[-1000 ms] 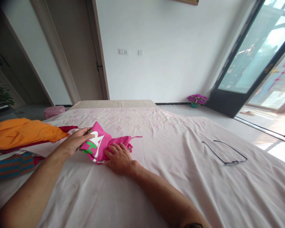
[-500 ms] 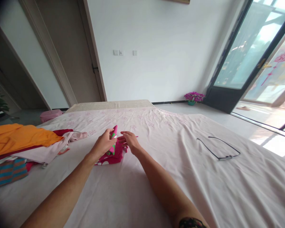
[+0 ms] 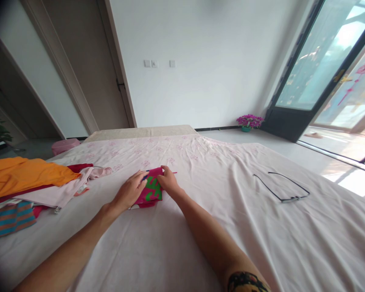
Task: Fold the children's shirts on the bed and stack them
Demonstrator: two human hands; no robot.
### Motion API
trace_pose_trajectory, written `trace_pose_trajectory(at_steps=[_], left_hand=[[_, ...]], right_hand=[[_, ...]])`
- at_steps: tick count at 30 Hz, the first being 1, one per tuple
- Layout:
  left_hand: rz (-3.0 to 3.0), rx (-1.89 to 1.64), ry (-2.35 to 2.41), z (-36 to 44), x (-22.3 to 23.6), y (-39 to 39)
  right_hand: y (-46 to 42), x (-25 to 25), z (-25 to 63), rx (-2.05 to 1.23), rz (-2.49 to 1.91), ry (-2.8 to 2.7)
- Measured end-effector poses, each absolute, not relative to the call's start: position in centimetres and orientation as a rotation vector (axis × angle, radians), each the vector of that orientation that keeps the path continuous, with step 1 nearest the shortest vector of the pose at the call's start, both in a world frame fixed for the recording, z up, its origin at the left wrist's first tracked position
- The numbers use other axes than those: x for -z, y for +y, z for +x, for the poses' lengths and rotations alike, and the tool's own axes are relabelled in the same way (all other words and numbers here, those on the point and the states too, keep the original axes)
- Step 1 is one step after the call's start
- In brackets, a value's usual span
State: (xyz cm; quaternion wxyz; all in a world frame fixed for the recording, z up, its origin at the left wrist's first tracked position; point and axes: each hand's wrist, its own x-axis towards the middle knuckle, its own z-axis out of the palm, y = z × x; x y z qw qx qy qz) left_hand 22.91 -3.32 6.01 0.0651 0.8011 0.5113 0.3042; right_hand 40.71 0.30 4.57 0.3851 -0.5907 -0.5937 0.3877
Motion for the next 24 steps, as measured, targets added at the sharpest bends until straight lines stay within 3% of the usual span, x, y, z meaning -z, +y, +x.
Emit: trace_pose_trajectory(at_steps=[4, 8, 15, 24], left_hand=[[2.625, -0.657, 1.633, 23.3, -3.5, -3.9], [2.712, -0.591, 1.644, 22.8, -2.5, -4.0], [2.756, -0.622, 1.586, 20.2, -1.4, -3.6], [2.759, -0.627, 1.501, 18.4, -1.0, -4.7]], right_hand=[[-1.0, -5.6, 41.1, -0.411, -1.7, -1.801], [-2.7, -6.6, 39.9, -0.104, -1.43, -2.062], [-3.4, -3.9, 39.5, -0.137, -1.37, -2.459], [-2.6, -2.9, 40.5, -0.322, -1.399, -2.431]])
